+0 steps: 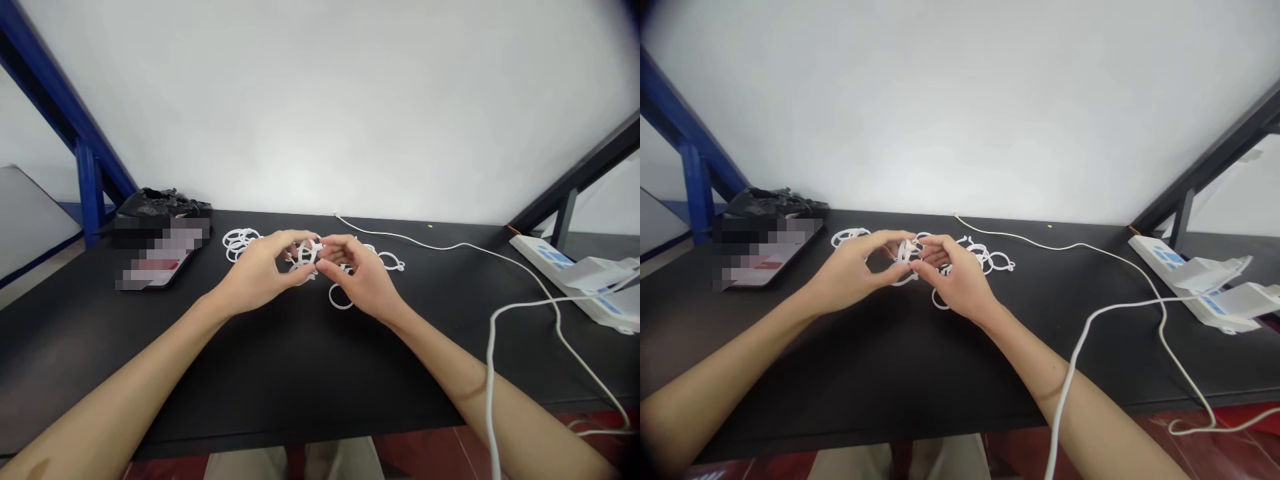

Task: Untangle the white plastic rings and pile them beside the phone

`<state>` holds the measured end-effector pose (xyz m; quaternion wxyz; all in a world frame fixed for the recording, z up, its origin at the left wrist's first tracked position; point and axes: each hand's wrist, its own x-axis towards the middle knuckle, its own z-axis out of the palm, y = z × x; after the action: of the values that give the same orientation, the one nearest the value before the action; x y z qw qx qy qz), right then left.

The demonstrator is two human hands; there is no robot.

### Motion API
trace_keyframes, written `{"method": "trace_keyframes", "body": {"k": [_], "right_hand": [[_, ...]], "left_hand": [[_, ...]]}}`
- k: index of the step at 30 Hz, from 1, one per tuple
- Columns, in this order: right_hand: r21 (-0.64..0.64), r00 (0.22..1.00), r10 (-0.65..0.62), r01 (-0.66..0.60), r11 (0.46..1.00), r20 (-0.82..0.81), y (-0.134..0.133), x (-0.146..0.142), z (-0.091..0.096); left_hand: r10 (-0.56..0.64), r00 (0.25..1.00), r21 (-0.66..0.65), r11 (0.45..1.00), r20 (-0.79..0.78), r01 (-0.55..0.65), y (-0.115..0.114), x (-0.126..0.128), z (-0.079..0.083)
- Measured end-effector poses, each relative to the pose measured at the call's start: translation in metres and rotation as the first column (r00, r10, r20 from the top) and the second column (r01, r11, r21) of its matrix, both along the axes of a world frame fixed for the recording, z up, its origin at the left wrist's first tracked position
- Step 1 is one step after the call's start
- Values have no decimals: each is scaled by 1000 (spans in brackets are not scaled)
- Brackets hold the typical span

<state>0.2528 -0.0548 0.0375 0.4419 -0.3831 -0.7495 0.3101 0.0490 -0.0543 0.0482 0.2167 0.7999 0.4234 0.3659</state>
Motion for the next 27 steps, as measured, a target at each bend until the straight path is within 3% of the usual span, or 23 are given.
{"method": "trace_keyframes", "body": {"k": [3, 6, 12, 16, 20, 24, 27], "right_hand": [[81, 983, 25, -40, 996, 181, -3, -2, -1], [88, 966, 43, -67, 994, 256, -5, -5, -1], [-91, 999, -43, 45, 995, 21, -1, -4, -1], [-187, 992, -44, 21, 982, -119, 3, -3, -2], [-247, 988, -18, -21, 969, -156, 3, -5, -4], [-168, 999, 32, -31, 985, 4, -2, -7, -5], [-19, 983, -43, 47, 999, 179, -6, -7, -2]], "left_hand": [[30, 970, -182, 983, 242, 16, -3, 1, 9], [58, 942, -260, 965, 330, 31, -3, 1, 12], [103, 961, -327, 945, 256, -14, 3, -1, 7], [46, 943, -402, 911, 330, 96, 3, -1, 6], [-10, 895, -444, 866, 446, 231, 1, 0, 6], [-16, 875, -489, 824, 485, 287, 1, 2, 5], [-16, 879, -509, 811, 476, 290, 1, 3, 4]]}}
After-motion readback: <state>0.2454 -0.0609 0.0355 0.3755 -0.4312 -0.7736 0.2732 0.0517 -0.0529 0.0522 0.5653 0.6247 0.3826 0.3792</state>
